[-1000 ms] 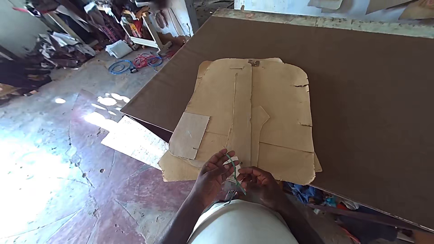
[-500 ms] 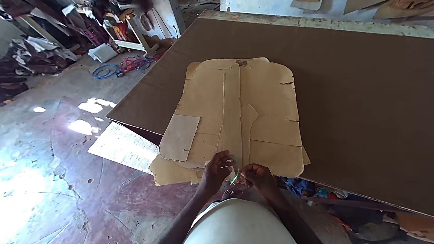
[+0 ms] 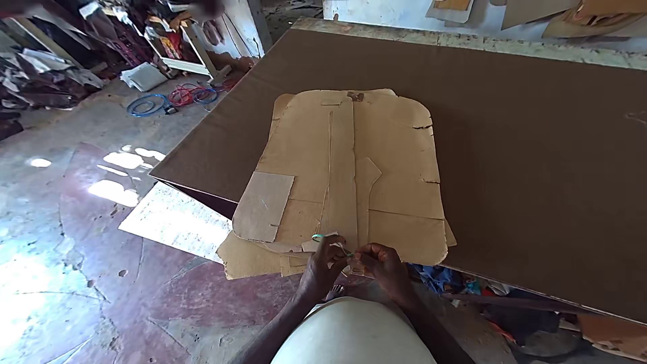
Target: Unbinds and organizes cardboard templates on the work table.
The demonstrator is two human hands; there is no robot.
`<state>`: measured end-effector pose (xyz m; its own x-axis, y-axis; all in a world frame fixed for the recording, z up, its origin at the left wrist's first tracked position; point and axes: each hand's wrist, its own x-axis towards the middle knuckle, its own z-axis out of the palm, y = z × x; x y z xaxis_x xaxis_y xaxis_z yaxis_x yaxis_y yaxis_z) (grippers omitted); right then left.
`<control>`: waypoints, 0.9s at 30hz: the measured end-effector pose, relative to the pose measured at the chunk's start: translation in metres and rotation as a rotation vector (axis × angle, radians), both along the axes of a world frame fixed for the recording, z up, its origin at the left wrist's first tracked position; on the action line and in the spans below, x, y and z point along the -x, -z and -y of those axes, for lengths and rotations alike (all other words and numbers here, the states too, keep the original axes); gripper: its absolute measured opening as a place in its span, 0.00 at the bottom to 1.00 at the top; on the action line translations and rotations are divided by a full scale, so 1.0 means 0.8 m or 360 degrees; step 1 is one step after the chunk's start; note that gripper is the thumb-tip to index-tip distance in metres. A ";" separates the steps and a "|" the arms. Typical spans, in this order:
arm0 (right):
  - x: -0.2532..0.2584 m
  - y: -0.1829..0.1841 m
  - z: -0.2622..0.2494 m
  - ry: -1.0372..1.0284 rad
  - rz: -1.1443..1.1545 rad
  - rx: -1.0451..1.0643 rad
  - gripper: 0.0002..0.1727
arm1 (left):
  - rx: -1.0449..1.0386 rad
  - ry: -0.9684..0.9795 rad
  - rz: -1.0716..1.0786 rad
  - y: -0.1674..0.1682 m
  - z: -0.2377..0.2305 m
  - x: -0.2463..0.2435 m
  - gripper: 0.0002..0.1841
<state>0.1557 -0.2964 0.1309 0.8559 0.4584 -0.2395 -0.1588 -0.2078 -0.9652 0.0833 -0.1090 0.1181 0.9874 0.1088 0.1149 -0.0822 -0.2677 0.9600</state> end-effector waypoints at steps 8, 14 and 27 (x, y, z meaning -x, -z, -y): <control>-0.003 0.004 -0.010 -0.0111 0.0242 0.0158 0.09 | 0.0014 -0.0111 0.0134 0.005 -0.001 0.000 0.10; -0.007 0.014 -0.015 -0.0285 0.0251 0.0061 0.11 | 0.0049 -0.0102 -0.0039 0.008 -0.005 0.000 0.07; 0.002 0.016 -0.014 -0.0237 0.1249 0.0528 0.13 | 0.0488 -0.0285 -0.0355 0.006 -0.002 -0.005 0.11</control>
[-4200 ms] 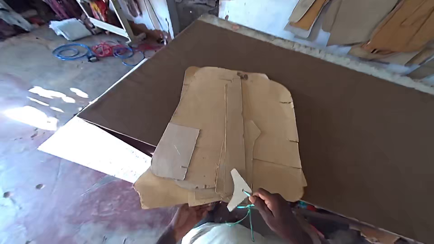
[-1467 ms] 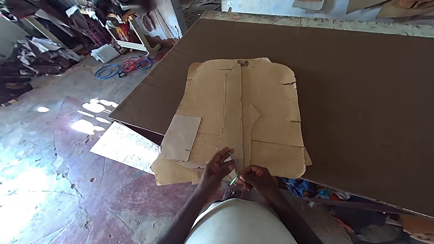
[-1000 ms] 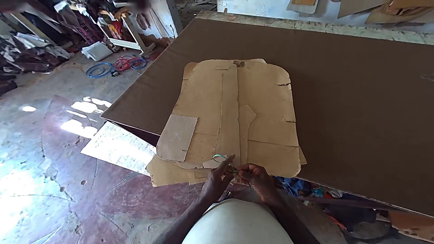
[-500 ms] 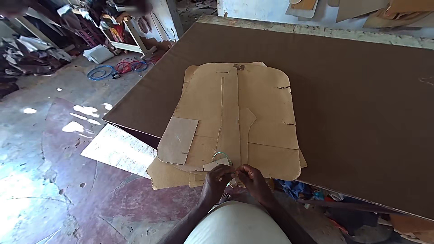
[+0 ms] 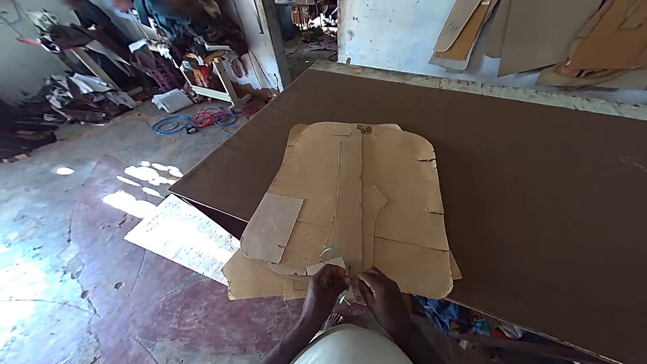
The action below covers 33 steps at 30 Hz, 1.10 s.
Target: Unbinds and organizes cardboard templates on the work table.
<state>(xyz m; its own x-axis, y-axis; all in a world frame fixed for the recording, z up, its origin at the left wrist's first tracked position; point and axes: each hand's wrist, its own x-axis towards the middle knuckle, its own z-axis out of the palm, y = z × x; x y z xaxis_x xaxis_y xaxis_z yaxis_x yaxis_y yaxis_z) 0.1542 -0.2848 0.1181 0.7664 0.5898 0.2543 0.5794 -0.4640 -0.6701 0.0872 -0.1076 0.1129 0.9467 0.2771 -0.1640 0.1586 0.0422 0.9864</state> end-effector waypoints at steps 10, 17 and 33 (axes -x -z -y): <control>0.008 0.019 -0.003 0.0081 -0.0593 -0.0263 0.12 | 0.0138 0.0099 -0.0028 0.001 0.005 0.005 0.09; 0.020 0.018 0.000 -0.0001 -0.0924 -0.0563 0.11 | 0.0056 0.0169 -0.0128 -0.019 0.000 0.009 0.10; 0.020 0.007 0.002 0.0218 -0.1096 -0.0474 0.10 | -0.0240 0.0020 0.0039 -0.002 -0.012 0.025 0.14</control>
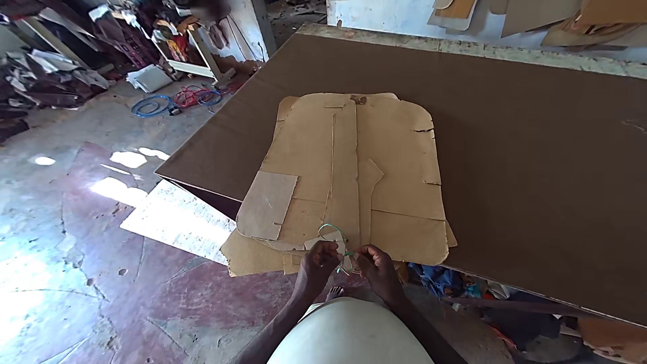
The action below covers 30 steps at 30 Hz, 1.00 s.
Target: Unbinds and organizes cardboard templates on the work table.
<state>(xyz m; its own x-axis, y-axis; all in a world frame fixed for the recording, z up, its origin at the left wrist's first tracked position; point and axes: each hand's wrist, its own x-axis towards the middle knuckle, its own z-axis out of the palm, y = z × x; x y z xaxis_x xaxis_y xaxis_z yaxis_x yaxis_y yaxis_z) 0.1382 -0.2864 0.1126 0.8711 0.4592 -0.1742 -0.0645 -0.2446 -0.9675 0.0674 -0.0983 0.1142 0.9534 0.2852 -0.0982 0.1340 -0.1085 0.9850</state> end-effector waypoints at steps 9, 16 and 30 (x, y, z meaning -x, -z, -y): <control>-0.001 0.001 -0.003 -0.0053 -0.0053 -0.0105 0.10 | -0.0303 0.0118 0.0051 -0.001 0.002 -0.007 0.07; -0.009 -0.001 -0.002 -0.0090 -0.0107 -0.0181 0.12 | -0.0337 0.0106 0.0095 0.000 0.003 -0.007 0.07; -0.027 -0.003 -0.001 -0.0237 -0.1163 -0.0385 0.12 | -0.0286 0.0216 0.0142 0.006 0.002 -0.008 0.08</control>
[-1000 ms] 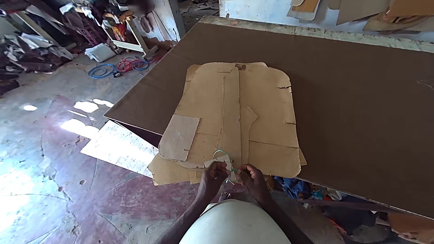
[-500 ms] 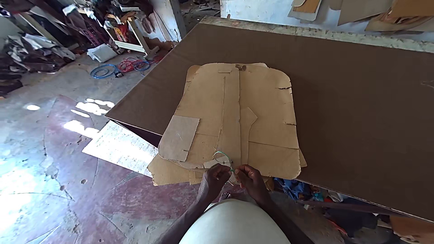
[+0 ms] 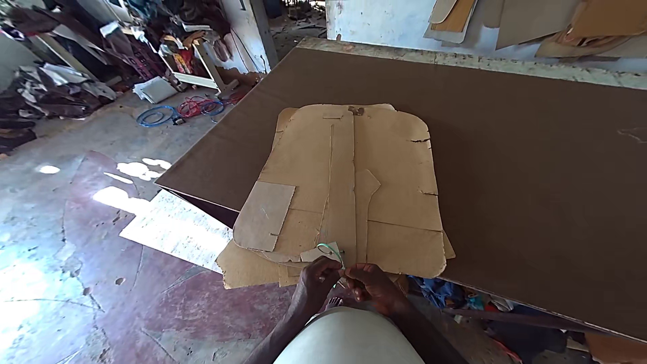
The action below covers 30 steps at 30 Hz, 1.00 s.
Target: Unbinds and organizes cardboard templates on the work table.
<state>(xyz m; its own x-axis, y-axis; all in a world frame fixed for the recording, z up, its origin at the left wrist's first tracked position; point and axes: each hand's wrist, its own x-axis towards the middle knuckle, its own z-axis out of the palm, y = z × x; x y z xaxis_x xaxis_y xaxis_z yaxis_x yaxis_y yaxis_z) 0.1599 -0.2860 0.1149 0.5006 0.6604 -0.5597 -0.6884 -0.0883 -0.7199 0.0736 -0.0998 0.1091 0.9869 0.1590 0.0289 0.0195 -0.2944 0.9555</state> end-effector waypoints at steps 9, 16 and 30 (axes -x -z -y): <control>-0.006 -0.005 0.000 -0.0040 0.0237 0.0114 0.06 | -0.0113 0.0101 0.0215 0.001 0.001 -0.002 0.08; 0.003 0.008 -0.012 -0.0086 0.0982 0.0110 0.10 | 0.0071 0.0037 0.0061 0.001 0.001 0.003 0.07; 0.005 -0.010 -0.018 -0.0136 0.1904 0.0423 0.13 | 0.0521 -0.0103 -0.0155 -0.008 0.000 -0.005 0.10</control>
<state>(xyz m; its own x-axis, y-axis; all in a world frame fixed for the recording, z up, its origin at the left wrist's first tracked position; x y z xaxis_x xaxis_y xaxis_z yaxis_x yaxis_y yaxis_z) 0.1560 -0.2719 0.1227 0.7516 0.6520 0.1002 0.4086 -0.3409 -0.8466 0.0773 -0.0999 0.1152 0.9701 0.2064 -0.1280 0.1240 0.0319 0.9918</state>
